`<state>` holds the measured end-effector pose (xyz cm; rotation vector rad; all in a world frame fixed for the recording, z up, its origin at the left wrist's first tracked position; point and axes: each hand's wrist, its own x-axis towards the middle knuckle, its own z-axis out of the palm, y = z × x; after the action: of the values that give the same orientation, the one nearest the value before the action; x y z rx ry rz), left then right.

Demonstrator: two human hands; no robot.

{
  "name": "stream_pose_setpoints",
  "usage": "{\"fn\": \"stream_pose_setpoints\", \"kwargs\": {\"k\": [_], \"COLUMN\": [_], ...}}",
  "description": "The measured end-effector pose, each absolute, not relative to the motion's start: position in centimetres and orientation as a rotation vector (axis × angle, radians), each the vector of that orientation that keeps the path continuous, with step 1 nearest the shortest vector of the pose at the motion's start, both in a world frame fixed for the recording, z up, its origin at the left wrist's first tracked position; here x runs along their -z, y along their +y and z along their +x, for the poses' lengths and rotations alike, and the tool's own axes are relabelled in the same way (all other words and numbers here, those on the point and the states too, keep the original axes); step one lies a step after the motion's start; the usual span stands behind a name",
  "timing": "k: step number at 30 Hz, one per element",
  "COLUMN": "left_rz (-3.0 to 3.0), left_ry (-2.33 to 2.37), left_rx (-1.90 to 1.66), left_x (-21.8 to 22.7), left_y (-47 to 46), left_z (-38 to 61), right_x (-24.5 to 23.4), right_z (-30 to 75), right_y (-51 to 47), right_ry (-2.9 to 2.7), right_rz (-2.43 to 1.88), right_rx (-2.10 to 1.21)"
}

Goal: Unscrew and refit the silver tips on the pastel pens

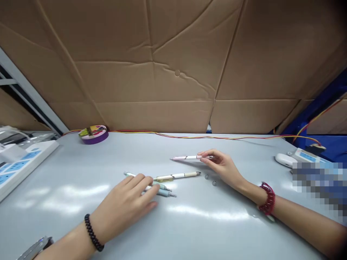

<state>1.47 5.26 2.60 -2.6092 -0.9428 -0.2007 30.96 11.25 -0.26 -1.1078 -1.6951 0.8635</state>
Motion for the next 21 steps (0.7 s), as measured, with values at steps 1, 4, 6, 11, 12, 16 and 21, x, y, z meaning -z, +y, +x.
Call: {"fn": "stream_pose_setpoints", "kwargs": {"k": [1,4,6,11,12,16,21], "left_rz": [-2.627,-2.707,-2.755,-2.806,-2.814,-2.86,-2.939], "left_ry": [-0.968,-1.016,-1.031,-1.028,-1.016,-0.979,-0.993], "left_rx": [0.163,0.077,0.059,0.042,0.048,0.066,0.138], "left_x": [-2.6,-2.5,-2.2,-1.7,-1.6,-1.6,-1.6], "left_y": [5.5,6.3,6.6,7.0,7.0,6.6,6.1], "left_z": [1.2,0.6,0.4,0.6,0.7,1.2,1.7], "right_x": [0.6,1.0,1.1,0.7,0.5,-0.8,-2.6], "right_z": [31.0,31.1,31.0,30.8,30.8,31.0,31.6], "right_y": [11.4,11.6,11.6,11.3,11.3,10.6,8.4], "right_ry": [-1.717,-1.807,-1.893,-2.097,-2.116,-2.174,-2.389], "right_rz": [-1.124,-1.17,-1.19,-1.251,-1.278,-1.425,-1.696], "right_rx": [-0.852,-0.819,-0.806,-0.695,-0.64,-0.334,0.057]}}
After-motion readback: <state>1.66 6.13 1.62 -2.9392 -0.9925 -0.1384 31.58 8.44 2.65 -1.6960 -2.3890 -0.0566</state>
